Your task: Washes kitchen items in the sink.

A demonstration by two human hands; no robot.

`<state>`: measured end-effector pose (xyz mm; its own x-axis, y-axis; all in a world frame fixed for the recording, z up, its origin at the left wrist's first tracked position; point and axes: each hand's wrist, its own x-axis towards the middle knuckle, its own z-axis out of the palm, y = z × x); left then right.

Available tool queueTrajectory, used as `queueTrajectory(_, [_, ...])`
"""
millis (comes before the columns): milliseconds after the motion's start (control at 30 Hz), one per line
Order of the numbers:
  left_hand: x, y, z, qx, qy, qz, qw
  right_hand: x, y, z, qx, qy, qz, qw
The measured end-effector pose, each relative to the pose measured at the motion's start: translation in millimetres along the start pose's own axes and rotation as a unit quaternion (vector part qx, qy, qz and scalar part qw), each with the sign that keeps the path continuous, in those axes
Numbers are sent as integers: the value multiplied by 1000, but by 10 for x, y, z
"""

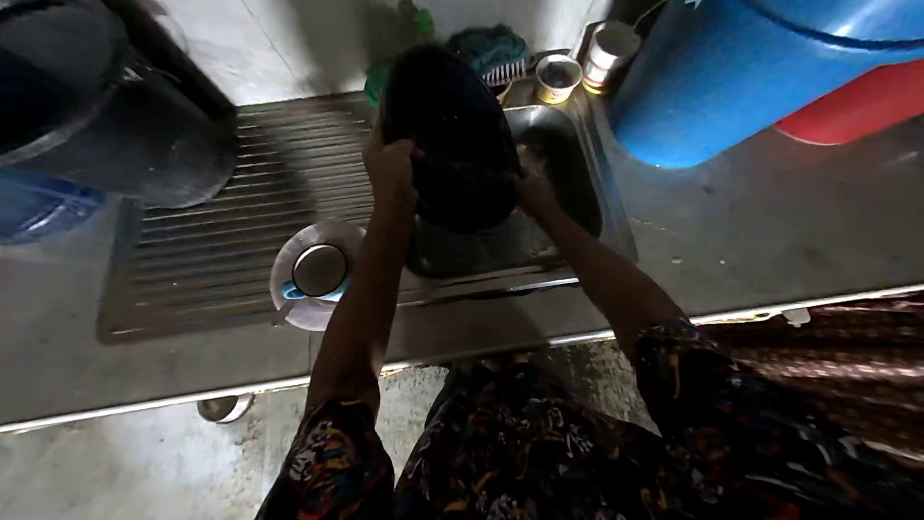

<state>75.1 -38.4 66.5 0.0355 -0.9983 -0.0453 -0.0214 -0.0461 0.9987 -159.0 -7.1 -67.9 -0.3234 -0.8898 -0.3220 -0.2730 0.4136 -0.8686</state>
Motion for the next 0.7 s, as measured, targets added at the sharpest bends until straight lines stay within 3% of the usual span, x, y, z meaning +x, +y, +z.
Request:
queueTrajectory(167, [-261,-613,150,-80,71,-109,988,71,-11,-657,62,21,0,998])
queueTrajectory(300, [-552,-977,366,-105,85,-217,967,-186,-460,-1085,-71,37,-9,997])
queueTrajectory(400, [-631,-1100,496,-107,39,-242,964,-296,-687,-1332,-160,47,-58,984])
queueTrajectory(500, [-700,-898,412,-14,-87,-244,966,-308,-802,-1527,-176,64,-104,977])
queueTrajectory(533, [-749,-795,316,32,-124,-213,969,-374,-877,-1556,-175,63,-105,977])
queueTrajectory(600, [-915,-560,19,132,-143,-79,978,-471,-1005,-1602,-178,56,-99,978])
queueTrajectory(700, [-1072,-302,-686,296,-34,164,940,-505,-1082,-1641,-190,42,-101,976])
